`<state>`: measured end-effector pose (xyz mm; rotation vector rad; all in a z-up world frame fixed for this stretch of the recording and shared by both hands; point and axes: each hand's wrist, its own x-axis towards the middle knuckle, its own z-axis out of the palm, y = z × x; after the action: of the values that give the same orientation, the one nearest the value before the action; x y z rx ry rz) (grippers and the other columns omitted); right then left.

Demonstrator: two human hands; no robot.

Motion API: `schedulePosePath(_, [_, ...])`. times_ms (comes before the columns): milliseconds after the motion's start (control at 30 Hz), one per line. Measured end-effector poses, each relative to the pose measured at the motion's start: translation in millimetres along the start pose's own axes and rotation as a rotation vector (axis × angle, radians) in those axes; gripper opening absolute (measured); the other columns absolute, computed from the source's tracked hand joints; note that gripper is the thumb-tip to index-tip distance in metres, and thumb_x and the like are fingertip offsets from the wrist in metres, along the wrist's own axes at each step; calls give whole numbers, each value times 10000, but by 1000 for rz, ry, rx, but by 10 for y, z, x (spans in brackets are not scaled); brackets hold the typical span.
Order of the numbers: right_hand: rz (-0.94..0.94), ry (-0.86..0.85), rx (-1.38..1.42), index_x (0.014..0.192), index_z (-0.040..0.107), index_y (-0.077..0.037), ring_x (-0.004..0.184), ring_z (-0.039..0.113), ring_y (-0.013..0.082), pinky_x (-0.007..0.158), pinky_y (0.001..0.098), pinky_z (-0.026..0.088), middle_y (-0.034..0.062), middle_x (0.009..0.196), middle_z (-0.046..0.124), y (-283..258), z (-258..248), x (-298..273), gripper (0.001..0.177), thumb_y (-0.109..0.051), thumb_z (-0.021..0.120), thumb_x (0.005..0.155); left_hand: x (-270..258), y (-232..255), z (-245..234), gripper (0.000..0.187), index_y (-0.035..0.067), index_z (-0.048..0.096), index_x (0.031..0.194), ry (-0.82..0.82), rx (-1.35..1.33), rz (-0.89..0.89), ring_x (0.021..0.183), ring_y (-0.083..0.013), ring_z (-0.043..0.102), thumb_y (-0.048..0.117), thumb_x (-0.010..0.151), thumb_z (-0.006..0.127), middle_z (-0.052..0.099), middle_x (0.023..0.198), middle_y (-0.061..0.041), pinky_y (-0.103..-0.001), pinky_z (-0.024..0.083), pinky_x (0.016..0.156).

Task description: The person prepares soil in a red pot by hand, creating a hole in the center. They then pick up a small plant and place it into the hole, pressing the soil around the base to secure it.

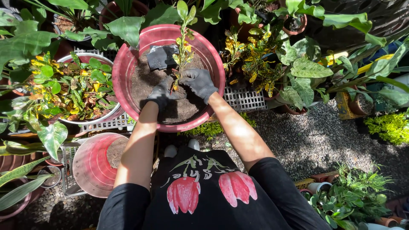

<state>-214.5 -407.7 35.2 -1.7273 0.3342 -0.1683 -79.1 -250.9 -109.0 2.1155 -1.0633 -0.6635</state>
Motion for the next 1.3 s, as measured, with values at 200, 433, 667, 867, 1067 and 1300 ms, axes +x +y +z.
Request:
schedulePosePath(200, [-130,-46,-222,858,681,9,716,513,74,625,265,460,29,777,555,504,-28,114,141,-37,801,915,199,-319,187,1086,87,340,1521,-4,-80,124,1233,-318,565,457,689,931,562,1439,-176,-392,465,1041])
schedulePosePath(433, [-134,1,-338,864,678,10,740,553,97,673,277,507,84,784,601,437,-69,63,134,-30,805,856,137,-245,173,816,159,452,1500,-23,-18,-57,1253,-290,608,492,819,753,618,1460,-121,-383,480,1075])
schedulePosePath(667, [-180,8,-135,948,720,-22,819,633,86,744,248,557,4,919,671,507,-113,79,171,26,795,803,616,-1173,646,653,70,445,1442,108,407,67,1261,-288,566,374,909,670,547,1460,-155,-330,434,1088])
schedulePosePath(867, [-55,17,54,1050,700,-45,774,593,118,628,262,499,23,1068,583,796,-393,159,178,36,697,891,128,-314,202,631,76,475,1445,209,94,98,1224,-252,622,228,880,711,659,1366,-91,-320,478,1070])
schedulePosePath(1067, [1038,9,451,1200,610,-116,633,576,228,549,324,482,204,972,652,969,-165,282,540,-585,587,933,-15,276,-91,686,87,508,1411,216,-67,-51,1136,-266,660,247,796,766,676,1307,-104,-332,526,989])
schedulePosePath(1300, [15,-84,-92,1275,613,-45,827,734,105,693,281,645,22,1019,775,527,-57,-100,634,-13,822,678,137,-169,191,409,90,632,1293,251,193,159,1126,-259,646,340,976,562,686,1300,-87,-352,520,984])
